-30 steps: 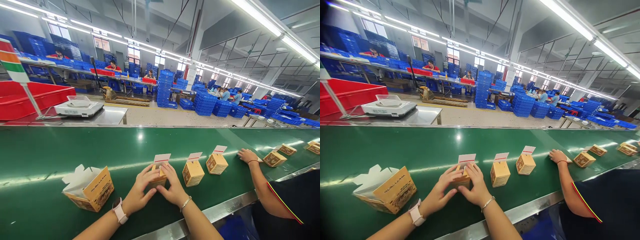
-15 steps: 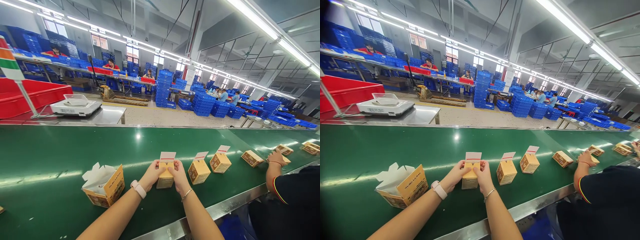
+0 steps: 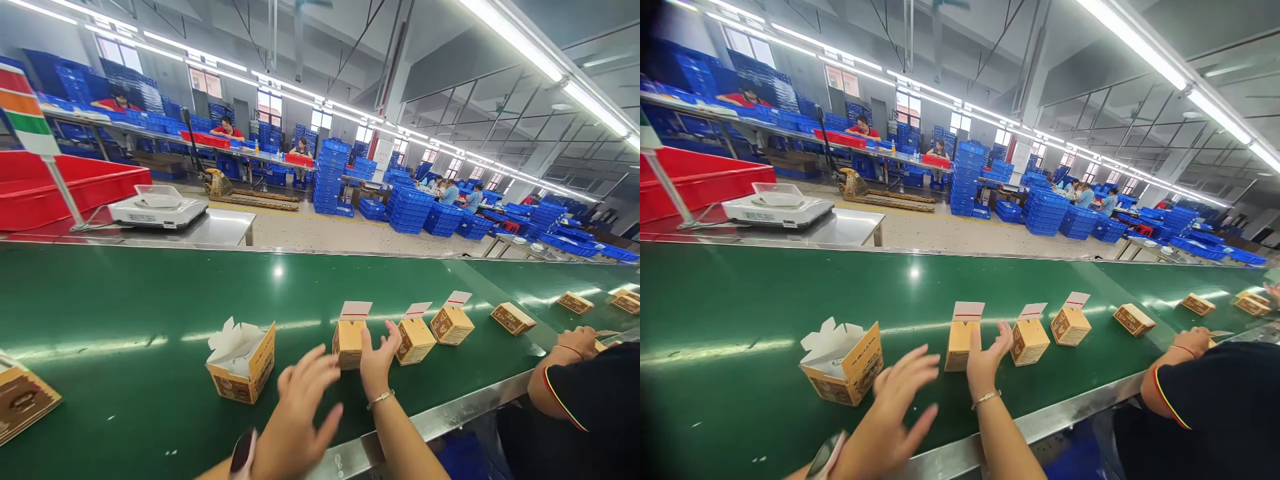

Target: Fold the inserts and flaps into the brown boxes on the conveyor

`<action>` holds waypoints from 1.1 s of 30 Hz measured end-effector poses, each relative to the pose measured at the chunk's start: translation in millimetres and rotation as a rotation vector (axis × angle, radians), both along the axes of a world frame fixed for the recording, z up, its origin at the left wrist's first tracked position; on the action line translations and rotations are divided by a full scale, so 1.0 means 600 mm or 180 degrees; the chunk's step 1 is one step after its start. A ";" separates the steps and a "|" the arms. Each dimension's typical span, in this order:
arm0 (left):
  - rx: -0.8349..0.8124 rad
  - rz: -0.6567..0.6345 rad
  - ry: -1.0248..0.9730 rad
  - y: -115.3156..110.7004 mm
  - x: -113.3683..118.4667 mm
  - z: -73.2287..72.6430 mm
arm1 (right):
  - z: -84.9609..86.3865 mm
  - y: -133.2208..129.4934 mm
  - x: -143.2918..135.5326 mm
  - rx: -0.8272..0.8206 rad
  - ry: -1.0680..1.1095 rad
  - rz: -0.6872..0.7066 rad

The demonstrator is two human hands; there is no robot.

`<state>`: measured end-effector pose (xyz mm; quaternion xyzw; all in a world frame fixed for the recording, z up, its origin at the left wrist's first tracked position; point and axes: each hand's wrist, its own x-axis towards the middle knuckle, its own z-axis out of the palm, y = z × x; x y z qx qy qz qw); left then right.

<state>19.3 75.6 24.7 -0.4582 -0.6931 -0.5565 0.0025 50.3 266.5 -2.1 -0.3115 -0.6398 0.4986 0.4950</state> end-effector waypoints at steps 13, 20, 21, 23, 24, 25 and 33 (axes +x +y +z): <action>0.0546 0.0358 -0.2406 -0.044 -0.224 0.028 | -0.039 -0.274 0.019 0.3351 -0.0806 0.1820; 0.0509 -0.0149 -0.1210 -0.043 -0.138 -0.032 | -0.019 -0.158 0.008 0.3003 -0.0427 0.1769; 0.0516 -0.0172 -0.0666 -0.044 -0.130 -0.037 | -0.009 -0.138 0.005 0.2918 -0.0324 0.1898; 0.0441 -0.0179 0.0534 -0.042 -0.119 -0.041 | 0.013 -0.107 -0.005 0.2712 -0.0387 0.2095; 0.0370 -0.0135 0.1040 -0.039 -0.115 -0.039 | 0.025 -0.096 -0.010 0.2621 -0.0556 0.2206; 0.0300 -0.0034 0.1391 -0.036 -0.113 -0.037 | 0.037 -0.088 -0.015 0.2557 -0.0757 0.2334; -0.0034 0.0429 0.2245 -0.012 -0.122 -0.012 | 0.077 -0.047 -0.016 0.2323 -0.1171 0.3099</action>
